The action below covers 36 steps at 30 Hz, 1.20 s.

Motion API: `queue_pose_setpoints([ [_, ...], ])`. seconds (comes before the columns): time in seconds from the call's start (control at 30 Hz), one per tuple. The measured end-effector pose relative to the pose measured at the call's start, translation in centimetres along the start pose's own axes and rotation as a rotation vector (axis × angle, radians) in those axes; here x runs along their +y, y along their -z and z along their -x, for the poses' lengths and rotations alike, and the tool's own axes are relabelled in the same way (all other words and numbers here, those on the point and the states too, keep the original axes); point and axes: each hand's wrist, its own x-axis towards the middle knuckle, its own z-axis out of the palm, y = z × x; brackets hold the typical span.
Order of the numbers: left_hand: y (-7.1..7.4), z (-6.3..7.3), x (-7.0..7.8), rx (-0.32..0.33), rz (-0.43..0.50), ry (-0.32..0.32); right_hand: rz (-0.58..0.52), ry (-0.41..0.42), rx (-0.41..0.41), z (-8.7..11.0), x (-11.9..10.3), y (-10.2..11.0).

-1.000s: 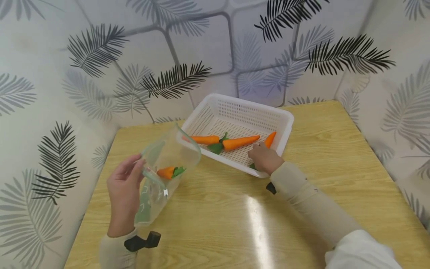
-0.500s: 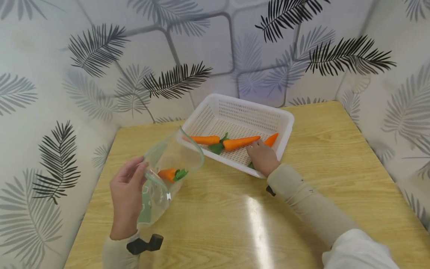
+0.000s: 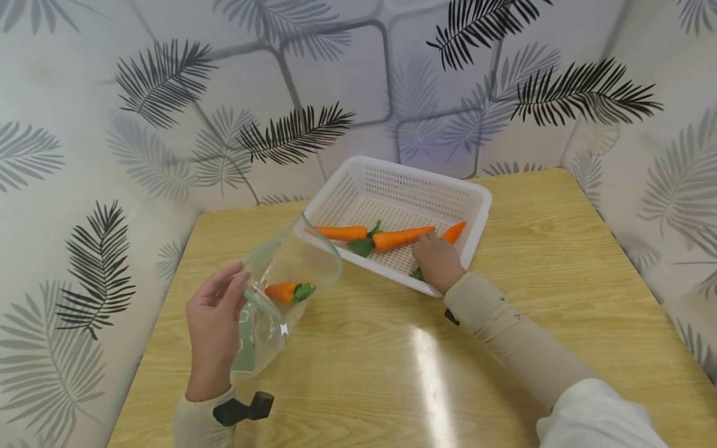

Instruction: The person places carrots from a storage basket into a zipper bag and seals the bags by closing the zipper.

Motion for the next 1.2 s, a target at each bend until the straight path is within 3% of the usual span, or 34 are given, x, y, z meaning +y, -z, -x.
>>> queue_pose_setpoints([
  [0.67,-0.3,0.2,-0.2,0.001,-0.012,0.052,-0.173,-0.030,0.217,-0.4,0.2,0.0],
  [0.9,-0.3,0.1,-0.5,-0.012,-0.009,0.038,-0.267,-0.031,0.337,-0.5,0.8,1.4],
  [1.1,-0.4,0.0,-0.5,-0.015,0.013,0.037,-0.414,-0.042,0.349,-0.1,1.1,2.9],
  [1.2,-0.5,0.0,-0.5,-0.020,0.033,0.036,-0.485,-0.027,0.406,0.2,1.0,3.8],
])
